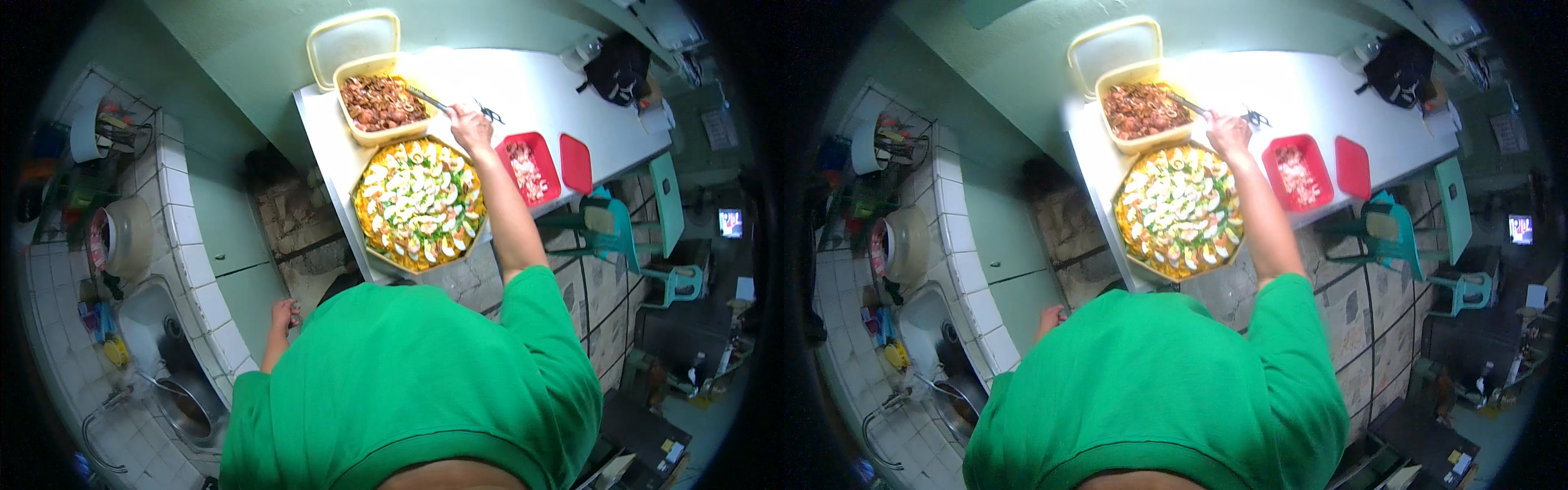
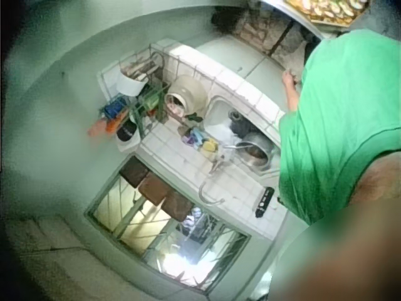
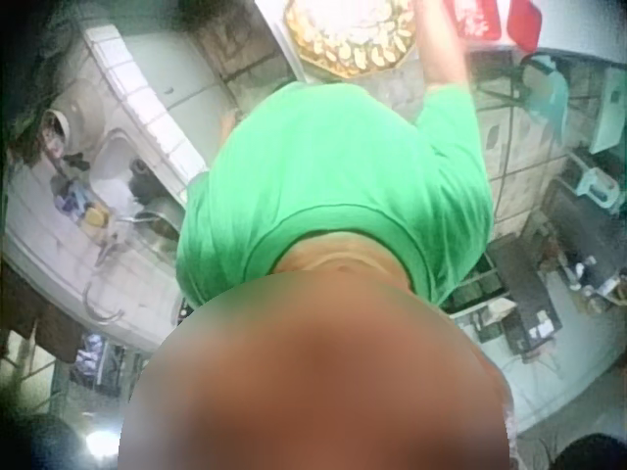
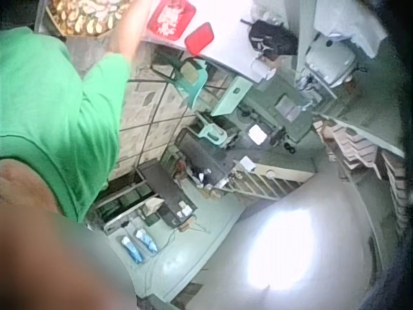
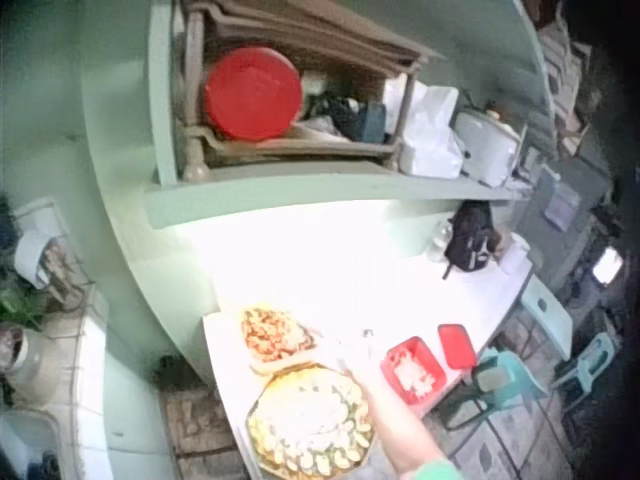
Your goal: The person uses tongs to transfer chopped onions from a red container onto a large round dish topped with sliced eggs and green garnish. They then use the tongs to add cooked meat from a yellow container onto the same dish, continuing to layer the ingredients.
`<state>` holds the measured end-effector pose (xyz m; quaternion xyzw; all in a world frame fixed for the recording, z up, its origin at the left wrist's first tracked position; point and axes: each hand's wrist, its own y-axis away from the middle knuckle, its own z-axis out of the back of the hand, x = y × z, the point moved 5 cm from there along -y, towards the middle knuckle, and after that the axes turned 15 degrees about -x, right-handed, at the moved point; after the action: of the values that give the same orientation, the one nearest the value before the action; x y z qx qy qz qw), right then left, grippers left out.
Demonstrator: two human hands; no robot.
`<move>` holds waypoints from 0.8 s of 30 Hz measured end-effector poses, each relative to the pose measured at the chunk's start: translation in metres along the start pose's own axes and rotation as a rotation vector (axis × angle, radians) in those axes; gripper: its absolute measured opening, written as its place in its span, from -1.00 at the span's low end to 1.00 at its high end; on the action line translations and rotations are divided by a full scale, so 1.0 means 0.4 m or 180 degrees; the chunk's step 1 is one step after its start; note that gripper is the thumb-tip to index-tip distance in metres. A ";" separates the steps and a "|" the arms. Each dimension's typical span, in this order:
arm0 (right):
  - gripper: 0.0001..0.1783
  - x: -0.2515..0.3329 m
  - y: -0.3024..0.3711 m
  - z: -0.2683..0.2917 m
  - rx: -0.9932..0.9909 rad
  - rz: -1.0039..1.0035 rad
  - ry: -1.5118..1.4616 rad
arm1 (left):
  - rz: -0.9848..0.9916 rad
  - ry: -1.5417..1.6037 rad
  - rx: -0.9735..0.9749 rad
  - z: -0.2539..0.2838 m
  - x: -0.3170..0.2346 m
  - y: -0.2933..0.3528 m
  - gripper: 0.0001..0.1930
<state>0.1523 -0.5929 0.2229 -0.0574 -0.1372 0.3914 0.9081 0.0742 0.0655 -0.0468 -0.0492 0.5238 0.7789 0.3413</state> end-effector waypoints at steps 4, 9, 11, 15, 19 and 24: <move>-0.69 0.119 -0.122 -0.086 -0.0586 0.0281 -0.0109 | 0.0194 0.0064 -0.0274 0.051 0.045 0.005 -0.73; -0.67 0.177 -0.189 -0.131 -0.0247 0.0286 -0.0012 | -0.0359 -0.0228 -0.0303 0.084 0.107 -0.005 -0.75; -0.67 0.171 -0.192 -0.120 -0.0168 0.0275 0.0203 | -0.0581 -0.0278 -0.0313 0.082 0.124 -0.013 -0.75; -0.67 0.169 -0.165 -0.074 -0.0522 0.0692 0.0100 | -0.0458 -0.0216 -0.0202 0.059 0.111 -0.030 -0.74; -0.69 0.189 -0.155 -0.068 -0.0609 0.1063 0.0060 | 0.0404 0.0200 -0.0319 0.031 0.042 -0.037 -0.72; -0.70 0.185 -0.166 -0.058 -0.0279 0.0841 0.0049 | 0.0241 0.0293 -0.0349 0.039 -0.047 -0.009 -0.71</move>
<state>0.2537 -0.5849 0.2300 -0.1176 -0.1384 0.5008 0.8463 0.0950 0.0707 -0.0346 -0.0836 0.4970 0.8157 0.2840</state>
